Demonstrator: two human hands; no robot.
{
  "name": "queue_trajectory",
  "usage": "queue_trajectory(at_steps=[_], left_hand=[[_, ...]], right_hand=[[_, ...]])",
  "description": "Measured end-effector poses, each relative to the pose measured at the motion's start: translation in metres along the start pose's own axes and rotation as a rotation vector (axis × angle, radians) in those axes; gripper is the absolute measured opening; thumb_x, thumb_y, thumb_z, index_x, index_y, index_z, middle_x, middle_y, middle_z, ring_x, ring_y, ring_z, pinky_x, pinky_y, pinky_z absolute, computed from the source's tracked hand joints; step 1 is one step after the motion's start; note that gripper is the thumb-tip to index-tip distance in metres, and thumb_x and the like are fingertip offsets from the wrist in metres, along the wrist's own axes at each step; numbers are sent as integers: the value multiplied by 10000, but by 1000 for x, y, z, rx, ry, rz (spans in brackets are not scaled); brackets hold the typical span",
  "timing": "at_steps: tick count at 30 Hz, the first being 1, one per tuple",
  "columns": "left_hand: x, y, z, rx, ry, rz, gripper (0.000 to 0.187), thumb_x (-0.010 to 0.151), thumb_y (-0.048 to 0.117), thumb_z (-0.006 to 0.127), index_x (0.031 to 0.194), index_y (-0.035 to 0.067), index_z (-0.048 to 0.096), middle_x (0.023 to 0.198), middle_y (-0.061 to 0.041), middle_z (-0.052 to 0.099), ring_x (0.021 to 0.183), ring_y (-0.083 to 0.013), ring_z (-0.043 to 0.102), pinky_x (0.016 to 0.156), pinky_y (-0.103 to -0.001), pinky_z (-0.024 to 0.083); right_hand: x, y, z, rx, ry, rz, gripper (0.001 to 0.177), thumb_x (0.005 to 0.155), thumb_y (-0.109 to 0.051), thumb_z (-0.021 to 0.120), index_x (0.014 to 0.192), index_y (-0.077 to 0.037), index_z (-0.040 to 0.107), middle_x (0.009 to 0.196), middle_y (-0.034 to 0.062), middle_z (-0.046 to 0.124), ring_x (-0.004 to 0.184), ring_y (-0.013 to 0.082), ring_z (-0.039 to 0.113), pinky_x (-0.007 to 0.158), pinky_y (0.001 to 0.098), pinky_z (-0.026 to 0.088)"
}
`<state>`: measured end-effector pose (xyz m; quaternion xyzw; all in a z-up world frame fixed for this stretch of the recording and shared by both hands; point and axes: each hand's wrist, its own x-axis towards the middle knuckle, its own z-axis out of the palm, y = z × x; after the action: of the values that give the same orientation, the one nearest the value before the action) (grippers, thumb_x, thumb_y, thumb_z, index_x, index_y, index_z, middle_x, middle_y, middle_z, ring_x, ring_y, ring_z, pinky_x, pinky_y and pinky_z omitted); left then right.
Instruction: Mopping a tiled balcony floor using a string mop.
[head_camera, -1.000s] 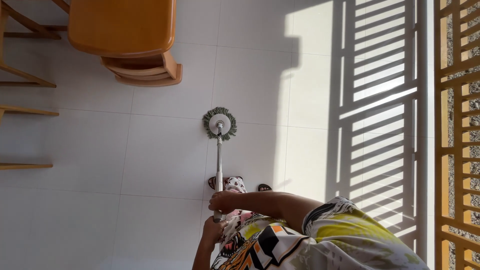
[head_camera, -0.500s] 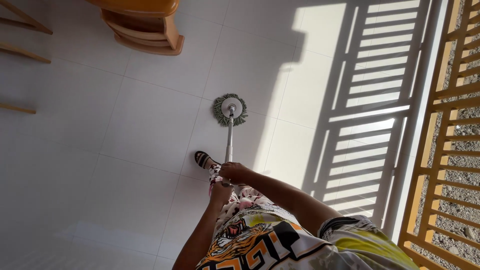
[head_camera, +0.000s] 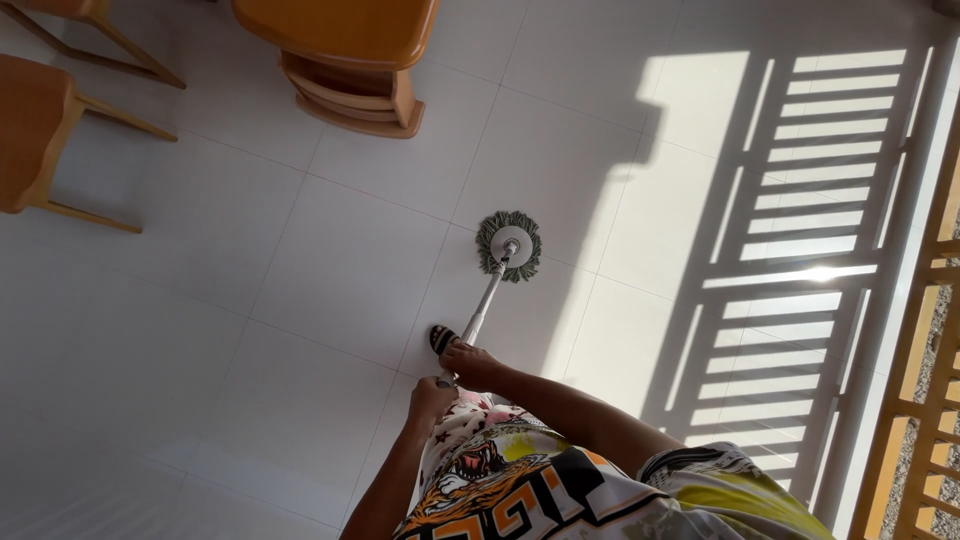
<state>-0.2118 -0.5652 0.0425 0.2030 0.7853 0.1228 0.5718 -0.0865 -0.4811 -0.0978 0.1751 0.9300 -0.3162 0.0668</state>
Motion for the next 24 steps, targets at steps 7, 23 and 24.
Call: queue_trajectory(at_steps=[7, 23, 24], left_hand=[[-22, 17, -128, -81, 65, -24, 97, 743, 142, 674, 737, 47, 654, 566, -58, 537, 469, -145, 490, 438, -288, 421], [90, 82, -212, -97, 86, 182, 170, 741, 139, 595, 611, 105, 492, 509, -53, 387, 505, -115, 412, 492, -303, 405], [101, 85, -232, -73, 88, 174, 119, 738, 124, 588, 651, 71, 526, 551, -71, 412, 546, -179, 501, 531, -356, 436]], right_hand=[[112, -43, -14, 70, -117, -111, 420, 895, -121, 662, 1293, -79, 534, 1236, 151, 601, 1365, 377, 524, 1211, 483, 375], [223, 12, -128, 48, -197, -115, 532, 774, 4, 640, 1272, -146, 529, 1155, 74, 596, 1267, 382, 565, 1006, 505, 540], [244, 13, -129, 108, -178, -118, 485, 799, -37, 651, 1254, -162, 537, 1110, 80, 591, 1216, 389, 586, 967, 511, 549]])
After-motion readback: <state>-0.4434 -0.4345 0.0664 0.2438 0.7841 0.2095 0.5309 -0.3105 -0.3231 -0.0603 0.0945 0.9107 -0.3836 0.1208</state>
